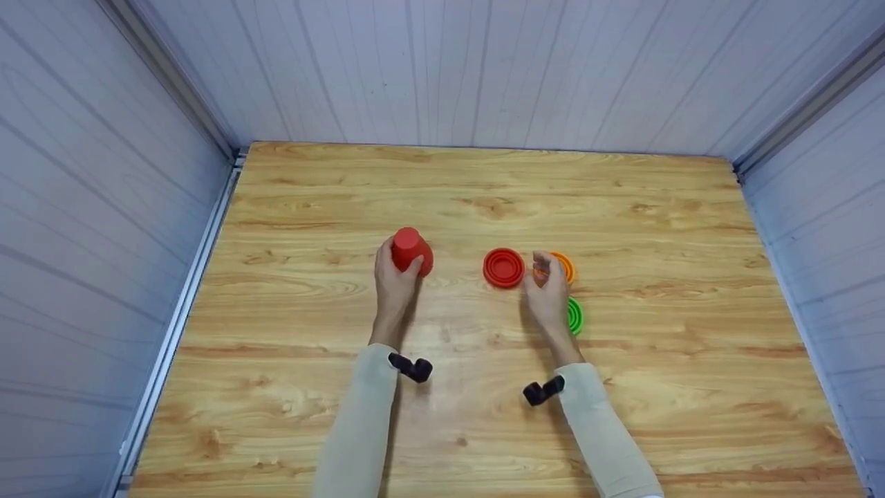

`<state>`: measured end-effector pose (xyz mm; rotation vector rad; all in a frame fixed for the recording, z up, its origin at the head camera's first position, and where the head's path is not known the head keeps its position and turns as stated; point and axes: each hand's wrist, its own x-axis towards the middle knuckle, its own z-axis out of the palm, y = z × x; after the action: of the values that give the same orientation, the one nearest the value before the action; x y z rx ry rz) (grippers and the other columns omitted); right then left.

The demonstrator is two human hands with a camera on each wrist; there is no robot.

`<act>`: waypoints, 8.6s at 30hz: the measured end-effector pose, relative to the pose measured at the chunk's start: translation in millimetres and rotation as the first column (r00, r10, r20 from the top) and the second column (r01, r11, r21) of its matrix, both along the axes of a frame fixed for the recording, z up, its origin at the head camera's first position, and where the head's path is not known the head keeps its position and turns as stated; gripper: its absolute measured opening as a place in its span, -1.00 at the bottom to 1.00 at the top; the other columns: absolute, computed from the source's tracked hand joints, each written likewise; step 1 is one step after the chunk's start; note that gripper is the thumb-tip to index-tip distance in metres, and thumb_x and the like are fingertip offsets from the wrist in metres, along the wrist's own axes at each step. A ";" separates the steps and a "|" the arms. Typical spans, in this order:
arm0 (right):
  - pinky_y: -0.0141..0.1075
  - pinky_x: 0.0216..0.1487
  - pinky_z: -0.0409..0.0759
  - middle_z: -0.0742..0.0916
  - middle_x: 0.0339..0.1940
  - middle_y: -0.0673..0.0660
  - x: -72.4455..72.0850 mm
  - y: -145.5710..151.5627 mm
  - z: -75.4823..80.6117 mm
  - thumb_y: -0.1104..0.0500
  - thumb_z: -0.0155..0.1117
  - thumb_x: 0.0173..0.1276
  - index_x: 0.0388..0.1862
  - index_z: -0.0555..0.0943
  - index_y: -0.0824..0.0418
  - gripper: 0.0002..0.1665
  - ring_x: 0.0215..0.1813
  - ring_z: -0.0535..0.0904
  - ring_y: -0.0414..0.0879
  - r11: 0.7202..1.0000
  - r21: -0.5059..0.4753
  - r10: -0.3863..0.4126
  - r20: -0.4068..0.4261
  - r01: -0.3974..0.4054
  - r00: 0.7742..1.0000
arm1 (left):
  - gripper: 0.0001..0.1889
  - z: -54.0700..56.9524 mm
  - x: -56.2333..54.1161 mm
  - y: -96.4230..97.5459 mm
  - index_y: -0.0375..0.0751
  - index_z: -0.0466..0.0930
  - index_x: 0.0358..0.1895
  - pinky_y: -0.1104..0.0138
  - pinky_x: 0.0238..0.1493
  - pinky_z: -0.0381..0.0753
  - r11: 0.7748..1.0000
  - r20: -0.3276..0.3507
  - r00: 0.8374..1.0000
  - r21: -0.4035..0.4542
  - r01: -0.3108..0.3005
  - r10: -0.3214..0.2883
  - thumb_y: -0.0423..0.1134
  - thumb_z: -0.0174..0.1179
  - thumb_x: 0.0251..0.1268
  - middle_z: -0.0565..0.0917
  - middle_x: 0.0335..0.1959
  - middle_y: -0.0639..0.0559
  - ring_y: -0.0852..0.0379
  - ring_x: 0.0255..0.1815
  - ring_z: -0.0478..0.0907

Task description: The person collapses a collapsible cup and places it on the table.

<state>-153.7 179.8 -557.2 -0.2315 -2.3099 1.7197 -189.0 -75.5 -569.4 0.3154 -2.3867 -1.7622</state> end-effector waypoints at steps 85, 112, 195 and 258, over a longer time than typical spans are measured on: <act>-0.33 -0.07 0.66 0.66 -0.14 0.10 21.0 -9.1 36.9 0.28 0.25 0.32 0.11 0.49 0.45 -0.58 -0.12 0.61 -0.11 0.807 -0.405 0.515 0.126 -0.430 0.848 | -0.64 59.6 32.4 28.0 -0.31 0.52 0.11 0.36 -0.22 0.66 0.751 0.121 0.781 0.397 0.528 -0.613 -0.32 0.21 0.25 0.57 -0.16 -0.05 0.15 -0.18 0.51; -0.44 -0.16 0.63 0.65 -0.15 0.26 32.7 -18.8 69.4 0.31 0.30 0.26 -0.04 0.58 0.42 -0.69 -0.15 0.57 -0.07 0.894 -0.120 0.447 0.177 -0.431 0.877 | -0.63 55.4 35.5 20.2 -0.36 0.44 0.16 0.03 0.00 0.64 0.668 0.095 0.713 0.452 0.591 -0.695 -0.44 -0.06 0.31 0.51 -0.02 -0.14 0.10 -0.09 0.51; -0.20 -0.08 0.69 0.62 -0.16 0.11 30.0 -5.2 35.8 0.35 0.29 0.25 0.07 0.44 0.32 -0.58 -0.17 0.63 -0.12 0.763 -0.463 0.569 0.150 -0.452 0.808 | -0.55 74.7 45.5 33.8 -0.20 0.43 0.18 0.02 -0.16 0.66 0.756 0.036 0.764 0.182 0.629 -0.645 -0.58 -0.03 0.23 0.50 -0.13 -0.16 0.09 -0.35 0.53; -0.29 -0.16 0.69 0.62 -0.09 0.11 34.4 -6.5 35.5 0.50 0.12 0.25 0.17 0.37 0.47 -0.53 -0.14 0.62 -0.14 0.771 -0.490 0.486 0.040 -0.406 0.873 | -0.59 59.7 39.1 23.6 -0.14 0.42 0.27 -0.21 -0.08 0.57 0.592 0.027 0.672 0.501 0.632 -0.740 -0.43 0.02 0.40 0.47 -0.11 -0.16 0.02 -0.23 0.65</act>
<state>-119.3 173.3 -521.7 0.1189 -2.1290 2.5911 -149.9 -51.9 -509.7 -0.4958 -2.3831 -2.7874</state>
